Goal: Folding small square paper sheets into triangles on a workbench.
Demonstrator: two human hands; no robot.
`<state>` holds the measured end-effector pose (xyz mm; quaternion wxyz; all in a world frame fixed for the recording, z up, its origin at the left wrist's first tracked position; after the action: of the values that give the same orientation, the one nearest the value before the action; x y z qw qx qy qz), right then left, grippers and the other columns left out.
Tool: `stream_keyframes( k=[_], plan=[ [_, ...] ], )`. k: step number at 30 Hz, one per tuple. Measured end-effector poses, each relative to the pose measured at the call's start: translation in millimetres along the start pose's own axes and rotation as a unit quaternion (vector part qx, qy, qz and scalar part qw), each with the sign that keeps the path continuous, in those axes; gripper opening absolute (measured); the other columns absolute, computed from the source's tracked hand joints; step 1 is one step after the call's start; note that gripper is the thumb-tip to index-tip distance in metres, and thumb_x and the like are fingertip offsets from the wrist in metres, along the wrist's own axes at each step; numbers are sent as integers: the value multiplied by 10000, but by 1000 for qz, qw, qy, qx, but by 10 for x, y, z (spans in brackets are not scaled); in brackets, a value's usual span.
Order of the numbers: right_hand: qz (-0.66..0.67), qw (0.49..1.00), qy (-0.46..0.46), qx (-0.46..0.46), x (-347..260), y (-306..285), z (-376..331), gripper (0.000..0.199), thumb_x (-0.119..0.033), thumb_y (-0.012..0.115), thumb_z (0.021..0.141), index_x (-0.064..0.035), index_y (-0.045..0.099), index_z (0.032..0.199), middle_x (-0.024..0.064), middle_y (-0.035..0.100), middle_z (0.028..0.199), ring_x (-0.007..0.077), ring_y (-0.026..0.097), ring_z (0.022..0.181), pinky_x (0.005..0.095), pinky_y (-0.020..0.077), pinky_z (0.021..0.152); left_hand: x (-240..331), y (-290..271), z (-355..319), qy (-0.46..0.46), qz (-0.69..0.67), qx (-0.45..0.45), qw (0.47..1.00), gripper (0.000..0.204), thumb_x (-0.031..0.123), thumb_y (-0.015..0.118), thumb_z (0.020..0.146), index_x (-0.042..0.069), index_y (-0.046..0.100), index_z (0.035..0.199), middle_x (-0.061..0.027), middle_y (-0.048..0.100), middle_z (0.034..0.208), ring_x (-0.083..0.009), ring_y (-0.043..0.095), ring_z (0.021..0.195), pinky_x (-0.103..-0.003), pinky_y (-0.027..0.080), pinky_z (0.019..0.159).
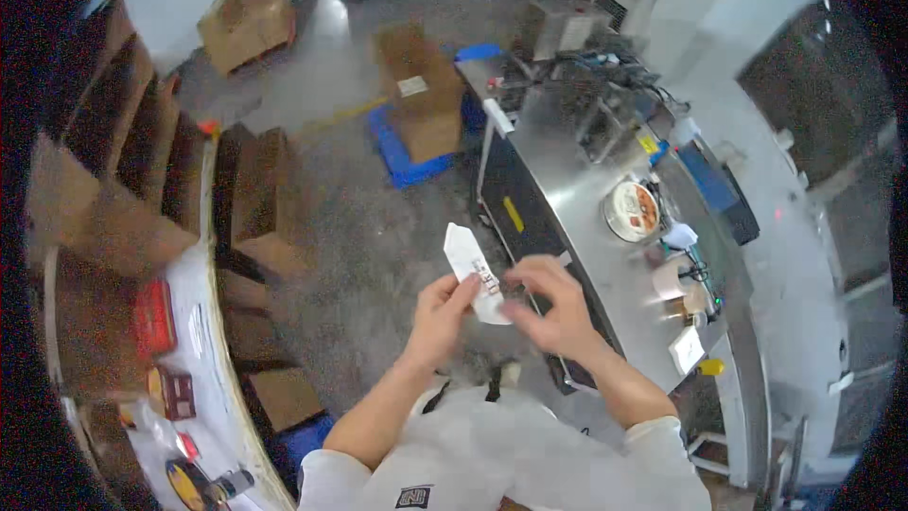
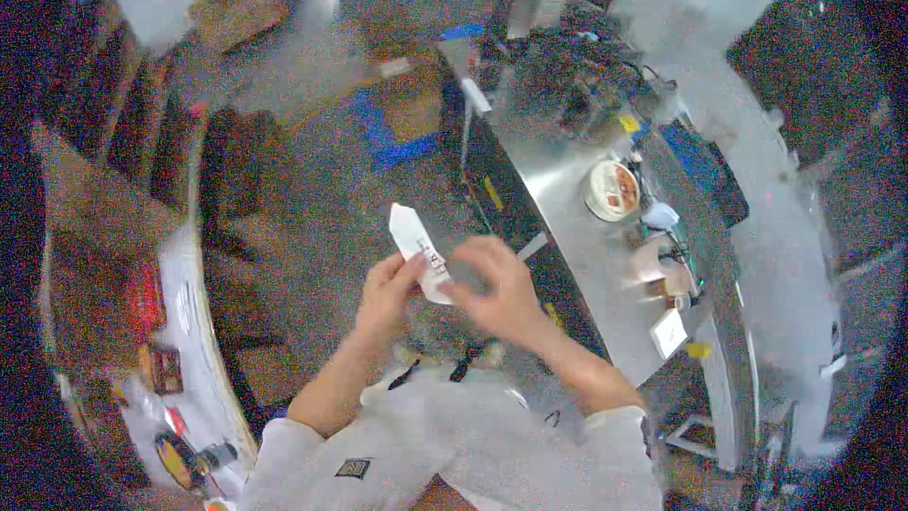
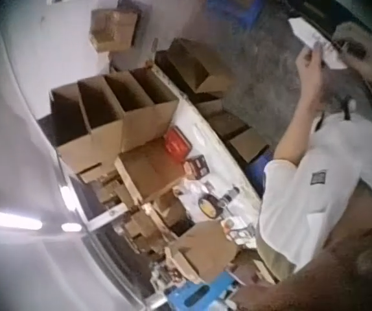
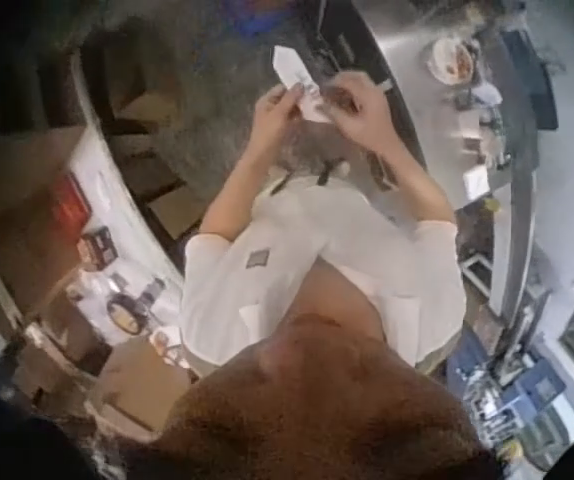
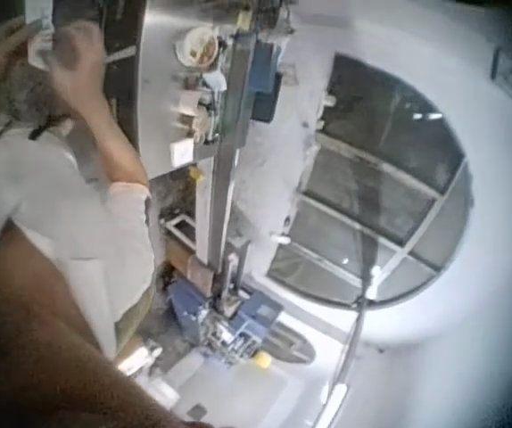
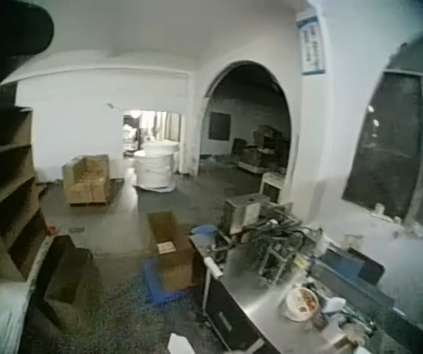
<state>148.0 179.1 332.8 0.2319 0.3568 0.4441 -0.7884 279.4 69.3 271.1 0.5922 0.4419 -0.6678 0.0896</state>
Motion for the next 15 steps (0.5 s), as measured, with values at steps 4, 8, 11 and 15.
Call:
stream_keyframes(
  k=[4,8,11,15],
  plan=[
    [110,958,153,-217,-122,943,537,353,-258,750,832,8,672,1051,82,693,991,161,647,912,320,518,785,141,-822,-247,43,96,-51,993,283,241,602,977,-4,680,1094,-24,693,945,-67,593,828,-257,484,735],
    [178,914,190,-310,-539,1841,787,214,-233,708,862,-24,721,906,25,689,756,96,617,696,291,491,636,432,-1607,-680,10,196,5,980,277,252,619,964,4,694,1060,-9,683,871,-67,581,775,-262,482,685],
    [166,906,177,-347,-756,2622,923,192,-211,675,881,-22,712,871,5,664,703,95,593,615,276,453,542,578,-2305,-1057,30,180,107,977,272,255,638,952,-3,707,1002,-11,679,843,-72,581,764,-263,488,679],
    [129,880,152,-430,-1215,3511,998,138,-137,715,848,-1,704,864,11,653,726,73,577,617,230,438,539,512,-3154,-1610,88,140,293,942,281,263,649,940,-2,707,1012,-29,683,814,-62,570,752,-255,464,651]
  ],
)
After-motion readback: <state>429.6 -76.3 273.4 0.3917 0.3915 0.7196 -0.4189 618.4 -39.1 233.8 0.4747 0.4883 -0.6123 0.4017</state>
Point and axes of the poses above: each hand's wrist, its own z-axis towards the middle knuckle, its own y-axis out of the palm, x = y × z, the point moved 4 cm from there along z, towards the middle knuckle
